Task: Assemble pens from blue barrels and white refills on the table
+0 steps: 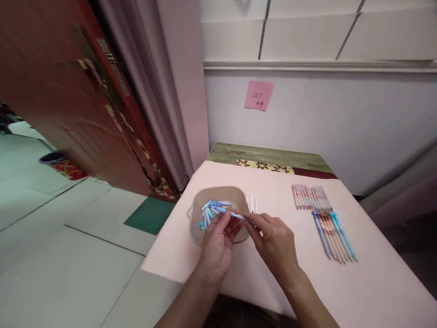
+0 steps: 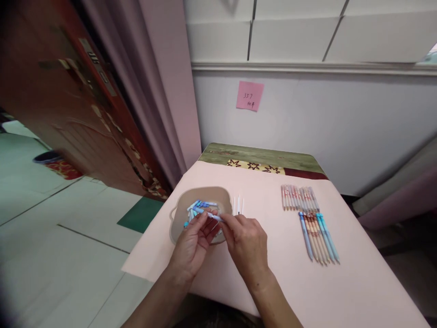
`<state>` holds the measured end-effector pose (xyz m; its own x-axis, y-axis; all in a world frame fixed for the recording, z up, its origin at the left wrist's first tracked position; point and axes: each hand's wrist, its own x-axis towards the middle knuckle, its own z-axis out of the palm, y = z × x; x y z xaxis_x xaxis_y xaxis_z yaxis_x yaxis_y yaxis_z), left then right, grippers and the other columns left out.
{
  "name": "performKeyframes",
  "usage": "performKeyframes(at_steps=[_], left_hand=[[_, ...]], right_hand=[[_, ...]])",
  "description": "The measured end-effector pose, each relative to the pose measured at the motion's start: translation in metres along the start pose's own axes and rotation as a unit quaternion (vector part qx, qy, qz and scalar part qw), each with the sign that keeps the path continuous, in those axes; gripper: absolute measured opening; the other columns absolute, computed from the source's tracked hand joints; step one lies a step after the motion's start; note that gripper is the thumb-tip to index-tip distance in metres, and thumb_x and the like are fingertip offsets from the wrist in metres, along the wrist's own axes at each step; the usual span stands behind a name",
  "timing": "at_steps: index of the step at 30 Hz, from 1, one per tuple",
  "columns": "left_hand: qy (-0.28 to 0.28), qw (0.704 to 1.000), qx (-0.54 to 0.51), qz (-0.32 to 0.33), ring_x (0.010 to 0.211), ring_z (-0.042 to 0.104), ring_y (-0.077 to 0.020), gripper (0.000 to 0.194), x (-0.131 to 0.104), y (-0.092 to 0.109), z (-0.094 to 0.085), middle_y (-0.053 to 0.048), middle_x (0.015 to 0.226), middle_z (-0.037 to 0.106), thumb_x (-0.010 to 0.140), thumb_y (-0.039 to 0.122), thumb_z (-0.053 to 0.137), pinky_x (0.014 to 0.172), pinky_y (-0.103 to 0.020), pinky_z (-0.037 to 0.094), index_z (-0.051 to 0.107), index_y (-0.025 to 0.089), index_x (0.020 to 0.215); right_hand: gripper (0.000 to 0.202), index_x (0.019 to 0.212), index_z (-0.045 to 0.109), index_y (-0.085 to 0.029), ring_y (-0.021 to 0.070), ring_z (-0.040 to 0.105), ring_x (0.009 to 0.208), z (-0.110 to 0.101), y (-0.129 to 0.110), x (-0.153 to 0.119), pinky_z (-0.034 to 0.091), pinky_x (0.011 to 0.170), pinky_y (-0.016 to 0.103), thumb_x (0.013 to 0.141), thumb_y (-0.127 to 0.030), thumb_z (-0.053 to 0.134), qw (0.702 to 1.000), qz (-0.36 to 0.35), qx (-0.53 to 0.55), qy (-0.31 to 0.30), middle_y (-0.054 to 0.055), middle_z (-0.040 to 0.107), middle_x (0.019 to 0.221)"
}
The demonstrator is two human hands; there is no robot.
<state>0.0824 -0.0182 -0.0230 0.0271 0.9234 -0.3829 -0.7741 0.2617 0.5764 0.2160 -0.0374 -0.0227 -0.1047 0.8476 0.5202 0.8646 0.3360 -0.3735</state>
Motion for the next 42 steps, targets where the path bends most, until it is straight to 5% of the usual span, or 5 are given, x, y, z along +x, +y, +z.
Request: performKeyframes(at_steps=[6,10,24,34,42], left_hand=[[0.019,1.0,0.019,0.016,0.079,0.068,-0.0157,0.016,0.005,0.0,-0.005,-0.008,0.089,0.072,0.076,0.017,0.07,0.073,-0.028,0.055,0.066,0.014,0.09],[0.022,0.999,0.021,0.015,0.08,0.068,-0.0159,0.015,0.004,0.0,-0.005,-0.008,0.088,0.072,0.074,0.018,0.072,0.074,-0.027,0.055,0.067,0.013,0.088],[0.007,0.999,0.041,0.019,0.076,0.068,-0.0148,0.019,-0.002,-0.003,0.003,-0.008,0.086,0.072,0.072,0.021,0.074,0.07,-0.024,0.055,0.067,0.013,0.088],[-0.028,0.997,0.067,0.009,0.078,0.067,-0.0155,0.02,-0.005,-0.004,0.009,-0.007,0.084,0.072,0.069,0.023,0.076,0.073,-0.026,0.053,0.068,0.013,0.084],[-0.021,0.995,0.095,0.002,0.074,0.066,-0.0127,0.025,-0.008,-0.008,0.009,-0.007,0.089,0.072,0.068,0.025,0.078,0.052,-0.016,0.047,0.069,0.014,0.09]], right_hand=[[0.026,0.116,0.057,-0.023,0.0181,0.06,0.069,-0.001,-0.008,0.001,0.037,0.064,0.028,0.092,-0.027,0.048,0.998,0.036,0.004,-0.053,0.004,0.069,0.088],[0.016,0.102,0.053,-0.02,0.0171,0.058,0.062,-0.003,-0.011,0.0,0.035,0.057,0.027,0.087,-0.027,0.052,0.993,0.085,0.039,-0.073,0.002,0.068,0.085],[0.009,0.088,0.063,-0.022,0.0163,0.062,0.073,-0.002,-0.008,-0.005,0.041,0.076,0.03,0.088,-0.029,0.058,0.992,0.015,0.074,0.096,0.002,0.071,0.081],[0.008,0.09,0.064,-0.022,0.0149,0.065,0.071,-0.003,-0.005,-0.005,0.042,0.085,0.034,0.088,-0.024,0.056,0.988,-0.008,0.093,0.122,0.001,0.073,0.079],[0.014,0.085,0.065,-0.021,0.0133,0.064,0.065,-0.004,-0.006,-0.008,0.041,0.082,0.032,0.091,-0.028,0.055,0.991,0.006,0.049,0.123,0.001,0.073,0.075]])
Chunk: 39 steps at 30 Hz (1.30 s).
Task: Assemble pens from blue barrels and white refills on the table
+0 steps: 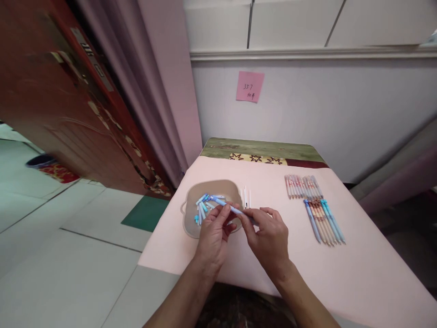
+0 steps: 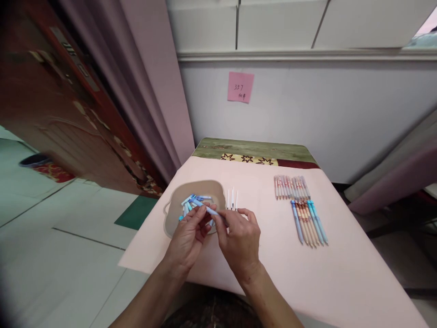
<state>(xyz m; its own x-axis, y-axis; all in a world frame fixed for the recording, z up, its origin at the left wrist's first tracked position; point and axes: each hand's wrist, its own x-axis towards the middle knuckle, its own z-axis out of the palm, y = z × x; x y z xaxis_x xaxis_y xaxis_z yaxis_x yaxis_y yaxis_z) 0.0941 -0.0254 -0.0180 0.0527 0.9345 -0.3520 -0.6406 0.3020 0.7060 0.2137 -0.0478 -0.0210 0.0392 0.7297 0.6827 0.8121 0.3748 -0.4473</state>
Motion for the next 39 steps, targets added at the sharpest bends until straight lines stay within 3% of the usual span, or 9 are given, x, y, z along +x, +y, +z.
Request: performKeyframes(at_steps=[5,10,15,20,24,29,32,36,39], left_hand=[[-0.006,1.0,-0.018,0.015,0.075,0.067,-0.014,0.024,-0.001,-0.003,0.003,-0.008,0.089,0.073,0.068,0.02,0.078,0.062,-0.019,0.052,0.069,0.013,0.089],[0.011,0.998,-0.033,0.06,0.076,0.067,-0.0135,0.02,0.003,-0.002,0.001,-0.005,0.081,0.071,0.068,0.018,0.077,0.066,-0.019,0.054,0.069,0.012,0.086],[0.028,0.997,-0.028,0.073,0.077,0.066,-0.0131,0.02,0.007,0.001,-0.004,-0.006,0.083,0.071,0.067,0.019,0.077,0.067,-0.019,0.053,0.07,0.012,0.085],[0.02,0.997,-0.018,0.076,0.08,0.066,-0.014,0.023,0.008,-0.001,-0.005,-0.005,0.085,0.072,0.065,0.021,0.079,0.071,-0.022,0.052,0.071,0.013,0.085],[0.027,0.997,0.0,0.069,0.074,0.066,-0.0141,0.027,0.008,-0.003,-0.006,-0.006,0.082,0.072,0.063,0.022,0.08,0.068,-0.023,0.051,0.07,0.013,0.086],[0.008,0.997,0.018,0.081,0.075,0.065,-0.0147,0.025,0.007,-0.001,-0.004,-0.006,0.081,0.071,0.065,0.024,0.079,0.07,-0.024,0.05,0.07,0.012,0.085],[-0.006,0.996,0.039,0.081,0.072,0.064,-0.0141,0.025,0.003,0.0,-0.003,-0.006,0.079,0.071,0.067,0.024,0.077,0.07,-0.025,0.05,0.07,0.012,0.087],[-0.014,0.995,0.058,0.075,0.066,0.063,-0.0138,0.024,0.001,-0.002,-0.002,-0.006,0.076,0.071,0.068,0.026,0.077,0.066,-0.025,0.05,0.069,0.012,0.087],[-0.001,0.996,0.046,0.075,0.065,0.063,-0.0131,0.023,0.005,0.006,-0.007,-0.006,0.075,0.07,0.067,0.025,0.077,0.063,-0.023,0.05,0.07,0.011,0.084]], right_hand=[[0.04,0.063,0.062,-0.021,0.0139,0.054,0.052,0.0,-0.002,-0.002,0.035,0.063,0.029,0.096,-0.036,0.045,0.996,0.029,-0.075,-0.026,0.001,0.063,0.055],[0.026,0.103,0.061,-0.02,0.0182,0.059,0.062,-0.003,-0.004,-0.004,0.038,0.064,0.028,0.087,-0.04,0.056,0.992,0.089,-0.034,-0.087,0.002,0.068,0.07],[0.01,0.084,0.061,-0.023,0.0168,0.059,0.068,-0.005,0.0,-0.005,0.039,0.069,0.028,0.086,-0.032,0.057,0.992,0.093,0.014,-0.087,0.0,0.068,0.074],[0.036,0.069,0.061,-0.022,0.0154,0.058,0.059,-0.003,0.004,-0.005,0.038,0.064,0.027,0.096,-0.035,0.041,0.988,0.097,0.0,-0.123,0.001,0.062,0.057],[0.024,0.089,0.063,-0.022,0.0172,0.059,0.063,-0.001,0.005,-0.006,0.039,0.063,0.027,0.086,-0.045,0.058,0.989,0.098,0.008,-0.109,0.001,0.067,0.069],[0.022,0.074,0.061,-0.022,0.0169,0.059,0.063,-0.005,0.003,-0.006,0.041,0.063,0.027,0.086,-0.04,0.058,0.987,0.121,0.044,-0.101,0.002,0.067,0.069],[0.033,0.07,0.06,-0.021,0.0142,0.059,0.053,-0.007,0.002,-0.007,0.042,0.055,0.024,0.091,-0.044,0.048,0.954,0.188,0.169,-0.162,0.001,0.064,0.059],[0.046,0.071,0.058,-0.019,0.0129,0.058,0.044,-0.002,0.003,-0.01,0.045,0.047,0.022,0.093,-0.053,0.037,0.861,0.291,0.34,-0.242,-0.001,0.06,0.052],[0.046,0.074,0.062,-0.019,0.014,0.061,0.049,0.002,0.007,-0.01,0.048,0.052,0.023,0.092,-0.054,0.039,0.856,0.28,0.351,-0.256,0.0,0.063,0.056]])
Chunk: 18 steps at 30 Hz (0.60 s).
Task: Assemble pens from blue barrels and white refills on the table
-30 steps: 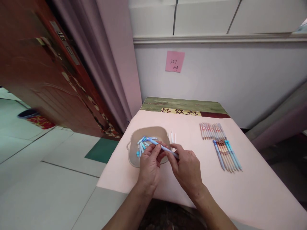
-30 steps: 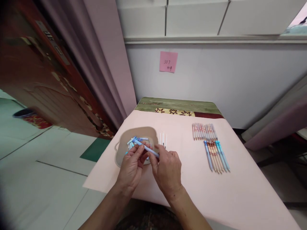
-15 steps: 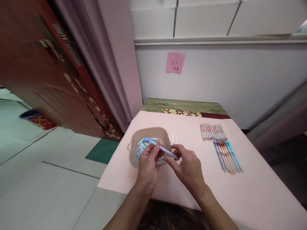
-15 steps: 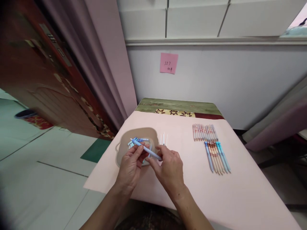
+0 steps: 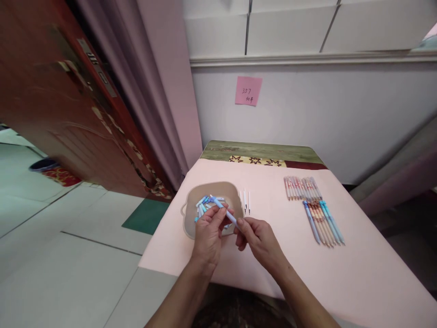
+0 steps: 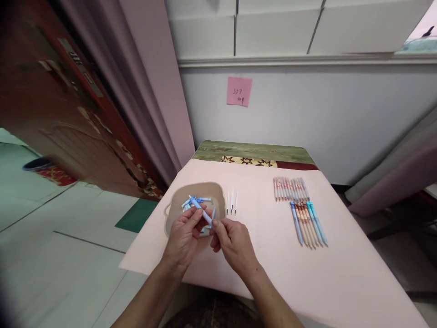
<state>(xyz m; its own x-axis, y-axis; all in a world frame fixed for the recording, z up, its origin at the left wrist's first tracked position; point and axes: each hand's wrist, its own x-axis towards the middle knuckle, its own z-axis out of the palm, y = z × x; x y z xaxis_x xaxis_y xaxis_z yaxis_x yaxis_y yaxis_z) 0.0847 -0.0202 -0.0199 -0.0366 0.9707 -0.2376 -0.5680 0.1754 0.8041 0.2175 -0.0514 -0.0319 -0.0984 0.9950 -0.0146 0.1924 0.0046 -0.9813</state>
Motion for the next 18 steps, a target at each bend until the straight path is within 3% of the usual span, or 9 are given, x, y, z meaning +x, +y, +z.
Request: performKeyframes(at_steps=[3,5,7,10,13,18], left_hand=[[0.055,0.997,-0.023,0.051,0.067,0.063,-0.0116,0.022,0.01,0.024,-0.019,-0.006,0.075,0.07,0.064,0.023,0.079,0.065,-0.019,0.051,0.07,0.01,0.081],[0.098,0.991,-0.02,0.094,0.062,0.061,-0.0096,0.025,0.014,0.044,-0.035,-0.003,0.07,0.067,0.064,0.023,0.079,0.06,-0.018,0.051,0.07,0.011,0.084],[0.114,0.986,-0.002,0.124,0.057,0.058,-0.0079,0.03,0.015,0.058,-0.051,0.0,0.067,0.064,0.065,0.027,0.078,0.055,-0.017,0.05,0.07,0.012,0.09],[0.132,0.982,0.021,0.131,0.052,0.054,-0.0068,0.033,0.01,0.065,-0.064,0.002,0.062,0.061,0.066,0.033,0.078,0.051,-0.016,0.048,0.069,0.012,0.091],[0.135,0.985,0.034,0.099,0.052,0.054,-0.0069,0.035,0.007,0.06,-0.066,0.001,0.062,0.06,0.064,0.034,0.079,0.049,-0.016,0.047,0.069,0.012,0.089],[0.106,0.991,0.023,0.078,0.055,0.055,-0.0069,0.036,0.006,0.054,-0.066,-0.001,0.071,0.065,0.062,0.033,0.08,0.053,-0.017,0.047,0.069,0.011,0.089]], right_hand=[[0.038,0.086,0.067,-0.02,0.0155,0.065,0.064,-0.01,-0.002,0.007,0.049,0.061,0.024,0.092,-0.05,0.044,0.994,-0.056,-0.071,0.058,0.002,0.069,0.069],[0.03,0.093,0.067,-0.021,0.0153,0.064,0.065,-0.018,-0.006,0.015,0.047,0.061,0.024,0.09,-0.044,0.048,0.981,-0.077,-0.131,0.117,0.001,0.069,0.072],[0.022,0.092,0.068,-0.022,0.0145,0.063,0.065,-0.023,-0.011,0.029,0.046,0.062,0.023,0.089,-0.037,0.052,0.966,-0.088,-0.2,0.138,0.0,0.07,0.073],[0.019,0.087,0.07,-0.023,0.0147,0.065,0.078,-0.012,-0.016,0.059,0.045,0.071,0.022,0.088,-0.027,0.052,0.936,-0.114,-0.323,0.076,0.0,0.073,0.085],[0.024,0.094,0.071,-0.024,0.0172,0.066,0.09,0.017,-0.014,0.095,0.044,0.077,0.024,0.089,-0.023,0.047,0.869,-0.094,-0.484,-0.044,0.003,0.073,0.094],[0.023,0.092,0.072,-0.016,0.0248,0.068,0.088,0.065,0.006,0.142,0.048,0.074,0.029,0.086,-0.015,0.05,0.832,-0.069,-0.542,-0.099,0.015,0.073,0.092]])
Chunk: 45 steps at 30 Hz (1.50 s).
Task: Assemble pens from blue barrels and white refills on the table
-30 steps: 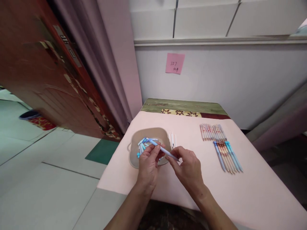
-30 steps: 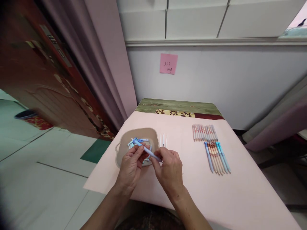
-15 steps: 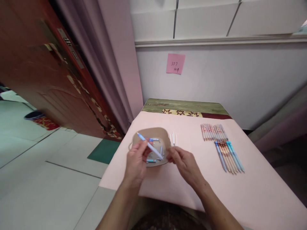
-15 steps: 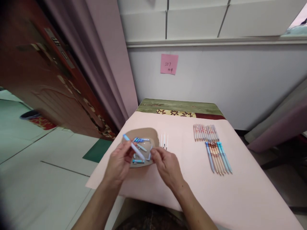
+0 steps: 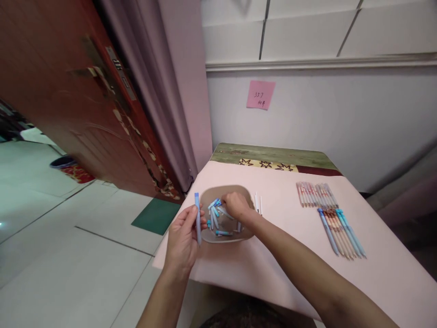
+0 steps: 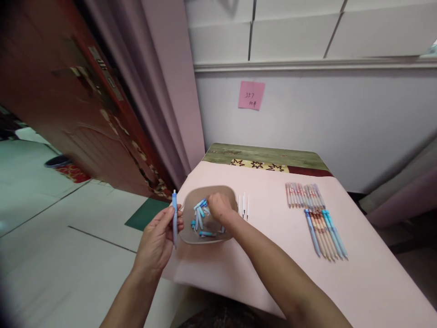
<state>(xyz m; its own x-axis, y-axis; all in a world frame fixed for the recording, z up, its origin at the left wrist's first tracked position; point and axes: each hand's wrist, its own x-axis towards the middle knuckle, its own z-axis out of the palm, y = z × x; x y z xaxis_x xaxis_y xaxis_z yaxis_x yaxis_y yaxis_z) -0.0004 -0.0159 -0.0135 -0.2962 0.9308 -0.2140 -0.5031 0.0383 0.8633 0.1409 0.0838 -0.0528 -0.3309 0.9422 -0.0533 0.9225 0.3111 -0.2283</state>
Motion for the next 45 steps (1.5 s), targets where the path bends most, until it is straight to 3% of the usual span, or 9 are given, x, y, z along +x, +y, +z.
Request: performKeyframes(at_steps=[10,15,18,20,23,26,37,41,45], left_hand=[[-0.038,0.997,-0.019,-0.061,0.061,0.058,-0.0082,0.036,-0.003,-0.014,-0.002,-0.002,0.076,0.068,0.06,0.027,0.082,0.059,-0.019,0.047,0.068,0.013,0.09],[-0.048,0.996,-0.013,-0.069,0.06,0.058,-0.0085,0.036,-0.008,-0.015,0.0,-0.002,0.077,0.068,0.059,0.025,0.082,0.06,-0.02,0.048,0.067,0.013,0.089],[-0.052,0.996,-0.009,-0.071,0.06,0.058,-0.0085,0.036,-0.011,-0.015,0.0,-0.002,0.077,0.068,0.059,0.026,0.082,0.06,-0.02,0.048,0.068,0.014,0.089],[-0.057,0.996,-0.001,-0.073,0.059,0.058,-0.0084,0.035,-0.013,-0.017,0.002,-0.002,0.076,0.068,0.059,0.027,0.082,0.06,-0.02,0.047,0.068,0.014,0.089],[-0.081,0.993,0.018,-0.079,0.06,0.058,-0.009,0.032,-0.019,-0.022,0.009,-0.003,0.076,0.069,0.061,0.028,0.081,0.06,-0.021,0.047,0.068,0.014,0.087],[-0.111,0.99,0.038,-0.081,0.059,0.057,-0.0086,0.029,-0.025,-0.027,0.017,-0.004,0.077,0.069,0.064,0.028,0.079,0.06,-0.021,0.046,0.069,0.014,0.087],[-0.147,0.985,0.068,-0.052,0.059,0.054,-0.0093,0.025,-0.05,-0.029,0.039,-0.004,0.074,0.067,0.064,0.029,0.078,0.058,-0.022,0.042,0.071,0.015,0.083],[-0.168,0.981,0.072,-0.063,0.058,0.052,-0.0085,0.024,-0.058,-0.035,0.046,-0.003,0.073,0.066,0.065,0.029,0.078,0.057,-0.021,0.041,0.07,0.015,0.082],[-0.189,0.976,0.038,-0.104,0.059,0.053,-0.009,0.025,-0.068,-0.044,0.057,-0.003,0.073,0.066,0.063,0.026,0.079,0.057,-0.021,0.042,0.069,0.014,0.082]], right_hand=[[0.027,0.097,0.07,-0.007,0.0287,0.068,0.092,0.022,-0.012,0.022,0.051,0.079,0.036,0.085,-0.005,0.047,1.0,0.018,-0.011,-0.013,0.023,0.07,0.095],[0.021,0.092,0.07,-0.006,0.0305,0.067,0.092,0.002,-0.006,0.008,0.05,0.081,0.039,0.079,-0.01,0.055,0.997,0.034,0.061,0.028,0.022,0.071,0.092],[0.028,0.108,0.066,-0.015,0.02,0.067,0.093,-0.024,0.0,-0.013,0.051,0.083,0.031,0.091,-0.022,0.045,0.985,0.014,0.152,0.086,0.012,0.071,0.099],[0.032,0.11,0.063,-0.016,0.0159,0.067,0.084,-0.04,0.004,-0.03,0.053,0.075,0.027,0.094,-0.034,0.042,0.929,-0.007,0.347,0.128,0.008,0.072,0.094],[0.035,0.1,0.066,-0.015,0.0147,0.066,0.071,-0.057,0.007,-0.055,0.054,0.067,0.026,0.084,-0.045,0.059,0.779,-0.026,0.612,0.132,0.005,0.071,0.079],[0.034,0.09,0.068,-0.015,0.0128,0.065,0.067,-0.066,0.009,-0.073,0.052,0.064,0.024,0.076,-0.046,0.068,0.734,-0.02,0.669,0.115,0.003,0.069,0.073],[0.034,0.087,0.068,-0.014,0.0116,0.06,0.064,-0.083,0.024,-0.106,0.049,0.062,0.024,0.075,-0.045,0.068,0.758,-0.034,0.639,0.125,0.0,0.065,0.068],[0.034,0.084,0.067,-0.013,0.0103,0.057,0.061,-0.092,0.037,-0.119,0.047,0.06,0.023,0.075,-0.046,0.069,0.781,-0.056,0.618,0.071,-0.001,0.062,0.066],[0.037,0.088,0.066,-0.013,0.0093,0.056,0.059,-0.098,0.051,-0.134,0.047,0.06,0.022,0.075,-0.047,0.068,0.775,-0.048,0.63,0.028,-0.001,0.062,0.065]])
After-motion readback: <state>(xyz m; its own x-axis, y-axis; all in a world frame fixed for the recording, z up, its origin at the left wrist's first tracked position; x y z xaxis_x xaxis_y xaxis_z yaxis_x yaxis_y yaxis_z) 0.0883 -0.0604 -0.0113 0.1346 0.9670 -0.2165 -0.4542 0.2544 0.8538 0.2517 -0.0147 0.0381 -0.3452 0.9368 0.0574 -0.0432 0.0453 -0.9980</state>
